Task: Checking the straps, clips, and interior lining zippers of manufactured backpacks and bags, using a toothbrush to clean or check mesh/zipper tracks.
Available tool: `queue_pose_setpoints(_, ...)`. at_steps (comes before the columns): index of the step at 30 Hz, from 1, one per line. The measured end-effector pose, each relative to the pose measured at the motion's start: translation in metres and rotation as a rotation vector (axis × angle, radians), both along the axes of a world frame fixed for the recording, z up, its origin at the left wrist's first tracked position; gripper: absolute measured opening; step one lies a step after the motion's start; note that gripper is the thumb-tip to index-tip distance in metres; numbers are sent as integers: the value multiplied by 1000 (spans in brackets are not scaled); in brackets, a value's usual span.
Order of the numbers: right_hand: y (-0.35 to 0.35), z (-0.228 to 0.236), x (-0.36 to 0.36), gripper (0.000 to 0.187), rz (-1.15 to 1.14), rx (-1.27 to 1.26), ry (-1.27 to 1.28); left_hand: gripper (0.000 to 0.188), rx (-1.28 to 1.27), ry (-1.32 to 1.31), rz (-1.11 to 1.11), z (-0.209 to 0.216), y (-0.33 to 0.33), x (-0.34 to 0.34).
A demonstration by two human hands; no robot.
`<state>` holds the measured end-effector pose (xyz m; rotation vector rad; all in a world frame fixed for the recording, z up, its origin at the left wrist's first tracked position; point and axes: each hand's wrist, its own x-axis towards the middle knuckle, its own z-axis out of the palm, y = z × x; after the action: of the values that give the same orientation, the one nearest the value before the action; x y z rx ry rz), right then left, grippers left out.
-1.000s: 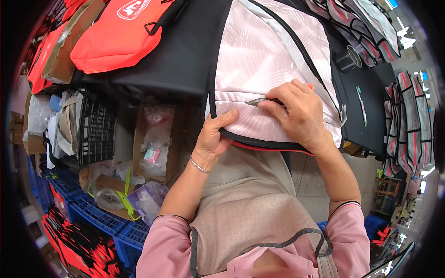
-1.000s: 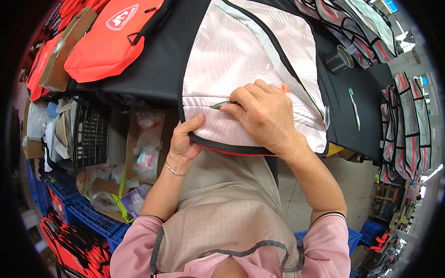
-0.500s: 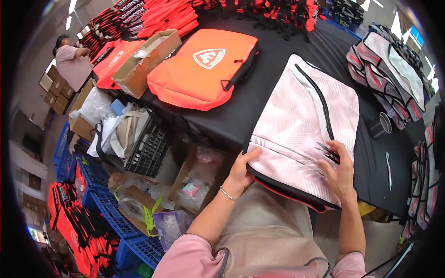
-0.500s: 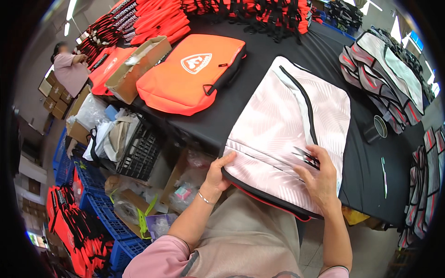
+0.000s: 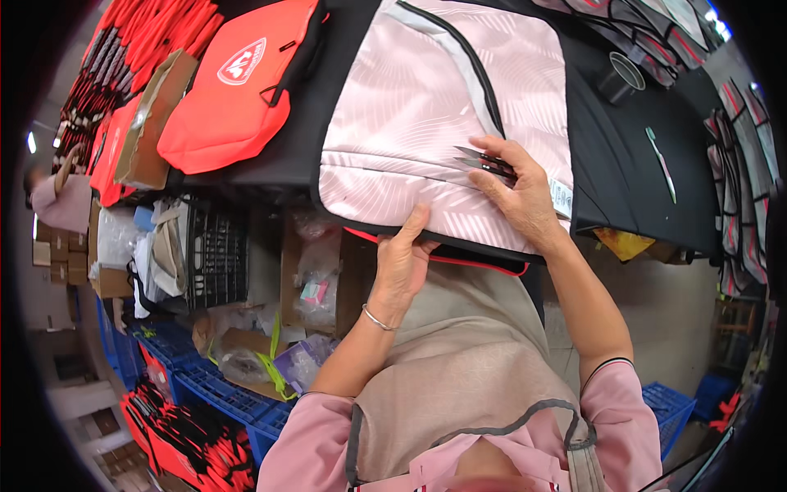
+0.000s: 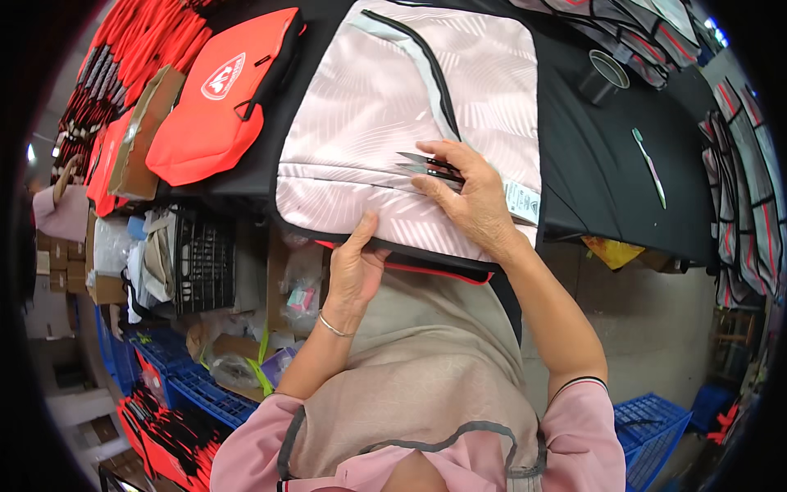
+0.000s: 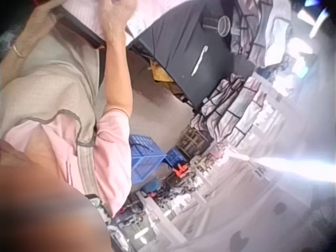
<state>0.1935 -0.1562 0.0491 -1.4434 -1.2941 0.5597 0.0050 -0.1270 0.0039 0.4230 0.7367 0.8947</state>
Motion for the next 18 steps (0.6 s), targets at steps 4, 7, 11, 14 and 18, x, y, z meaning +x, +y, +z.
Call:
queue_pose_setpoints(4, -10, 2, 4, 33, 23, -68, 143, 36, -2, -129, -64, -13, -6, 3)
queue_pose_setpoints(7, -15, 20, -1, 25, -44, -84, 164, 38, 18, -207, -109, -14, -9, 5)
queue_pose_setpoints(11, -26, 33, -1, 21, -35, 147, -449, 42, 37, -259, -151, -12, -13, 8)
queue_pose_setpoints(14, -26, 35, -11, 25, -59, 197, -553, 42, 65, -250, -154, -7, -14, 12)
queue_pose_setpoints(18, -20, 35, -10, 23, -59, 252, -642, 42, 58, -254, -149, -6, -16, 14)
